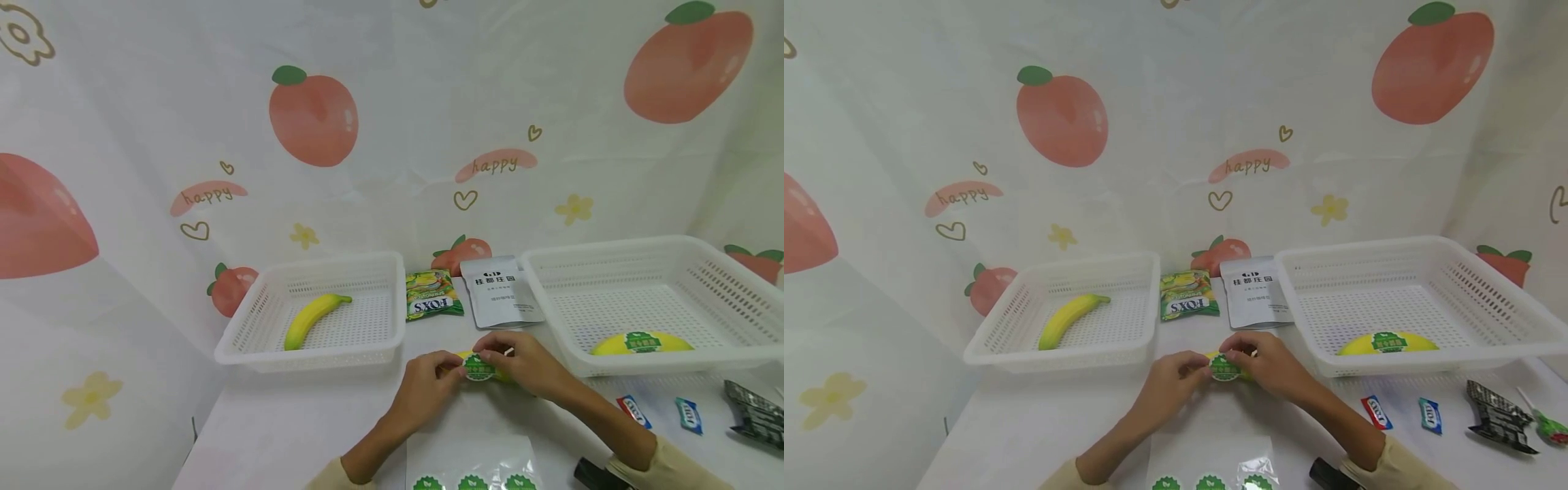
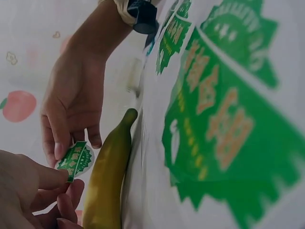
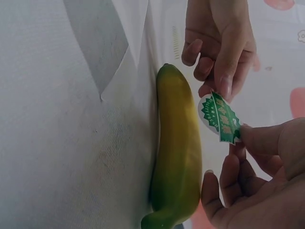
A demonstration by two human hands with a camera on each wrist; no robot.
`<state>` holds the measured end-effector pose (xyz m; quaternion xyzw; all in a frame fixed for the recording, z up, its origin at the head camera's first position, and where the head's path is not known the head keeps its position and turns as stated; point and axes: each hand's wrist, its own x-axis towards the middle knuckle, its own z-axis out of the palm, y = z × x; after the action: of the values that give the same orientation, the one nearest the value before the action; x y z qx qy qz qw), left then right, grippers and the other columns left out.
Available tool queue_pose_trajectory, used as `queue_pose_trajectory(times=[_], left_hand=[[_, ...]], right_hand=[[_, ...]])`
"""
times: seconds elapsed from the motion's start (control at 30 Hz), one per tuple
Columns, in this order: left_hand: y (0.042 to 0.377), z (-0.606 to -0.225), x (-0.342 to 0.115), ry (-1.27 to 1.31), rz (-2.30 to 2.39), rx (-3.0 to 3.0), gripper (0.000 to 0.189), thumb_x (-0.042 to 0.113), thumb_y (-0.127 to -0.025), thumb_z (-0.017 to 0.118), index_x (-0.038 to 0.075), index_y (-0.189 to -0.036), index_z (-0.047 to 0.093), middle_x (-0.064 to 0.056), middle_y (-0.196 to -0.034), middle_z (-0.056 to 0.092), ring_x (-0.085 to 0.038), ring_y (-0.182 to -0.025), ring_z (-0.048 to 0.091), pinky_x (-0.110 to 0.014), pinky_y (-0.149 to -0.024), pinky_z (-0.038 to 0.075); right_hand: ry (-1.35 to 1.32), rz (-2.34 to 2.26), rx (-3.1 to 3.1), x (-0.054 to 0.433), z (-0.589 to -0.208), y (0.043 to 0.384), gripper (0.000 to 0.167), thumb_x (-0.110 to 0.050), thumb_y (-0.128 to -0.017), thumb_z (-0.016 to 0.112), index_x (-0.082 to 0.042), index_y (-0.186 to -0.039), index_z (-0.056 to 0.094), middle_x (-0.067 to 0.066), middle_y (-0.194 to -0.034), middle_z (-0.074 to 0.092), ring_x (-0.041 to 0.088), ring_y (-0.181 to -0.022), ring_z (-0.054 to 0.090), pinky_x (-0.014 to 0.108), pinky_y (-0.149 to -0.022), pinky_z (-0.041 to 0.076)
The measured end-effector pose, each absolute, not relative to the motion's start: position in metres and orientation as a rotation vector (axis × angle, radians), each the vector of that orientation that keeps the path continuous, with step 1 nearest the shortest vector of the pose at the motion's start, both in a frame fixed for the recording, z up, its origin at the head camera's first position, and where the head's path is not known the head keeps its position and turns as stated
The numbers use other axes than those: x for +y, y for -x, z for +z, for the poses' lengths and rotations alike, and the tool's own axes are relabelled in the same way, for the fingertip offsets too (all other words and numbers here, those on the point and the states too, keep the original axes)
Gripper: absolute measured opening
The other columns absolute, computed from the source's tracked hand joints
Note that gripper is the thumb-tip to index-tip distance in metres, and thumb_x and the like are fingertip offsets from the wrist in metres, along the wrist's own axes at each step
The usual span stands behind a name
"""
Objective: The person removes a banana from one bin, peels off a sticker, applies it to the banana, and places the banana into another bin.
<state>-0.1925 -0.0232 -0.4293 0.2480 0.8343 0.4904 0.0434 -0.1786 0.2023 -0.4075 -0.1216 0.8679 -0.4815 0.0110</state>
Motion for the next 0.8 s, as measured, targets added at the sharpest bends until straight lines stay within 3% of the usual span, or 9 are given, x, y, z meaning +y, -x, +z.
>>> queue_pose_trajectory(times=[0.17, 0.37, 0.8], left_hand=[[0.1964, -0.4292, -0.0213, -0.689, 1.497, 2.556, 0.014, 0.019, -0.101, 0.073, 0.010, -0.108, 0.080, 0.009, -0.092, 0.075, 0.000, -0.083, 0.062, -0.022, -0.077, 0.051], [0.1975, -0.4281, -0.0186, -0.619, 1.451, 2.639, 0.010, 0.020, -0.099, 0.075, 0.013, -0.103, 0.081, 0.008, -0.084, 0.076, 0.001, -0.075, 0.063, -0.023, -0.070, 0.050], [0.2021, -0.4318, -0.0167, -0.556, 1.569, 2.550, 0.009, 0.016, -0.097, 0.077, 0.009, -0.102, 0.079, 0.007, -0.086, 0.076, -0.001, -0.079, 0.066, -0.022, -0.071, 0.053]], right_hand=[[0.347, -1.500, 2.712, 0.2010, -0.4091, 0.1807, 0.014, -0.013, -0.104, 0.067, -0.007, -0.111, 0.076, 0.002, -0.105, 0.072, 0.021, -0.092, 0.058, 0.027, -0.080, 0.050], [0.334, -1.494, 2.771, 0.1995, -0.4118, 0.1824, 0.023, -0.016, -0.101, 0.071, -0.002, -0.119, 0.075, 0.005, -0.106, 0.072, 0.019, -0.090, 0.058, 0.027, -0.077, 0.049], [0.215, -1.402, 2.903, 0.1978, -0.4112, 0.1806, 0.016, -0.022, -0.099, 0.073, -0.011, -0.109, 0.079, 0.004, -0.112, 0.071, 0.021, -0.099, 0.059, 0.037, -0.084, 0.048]])
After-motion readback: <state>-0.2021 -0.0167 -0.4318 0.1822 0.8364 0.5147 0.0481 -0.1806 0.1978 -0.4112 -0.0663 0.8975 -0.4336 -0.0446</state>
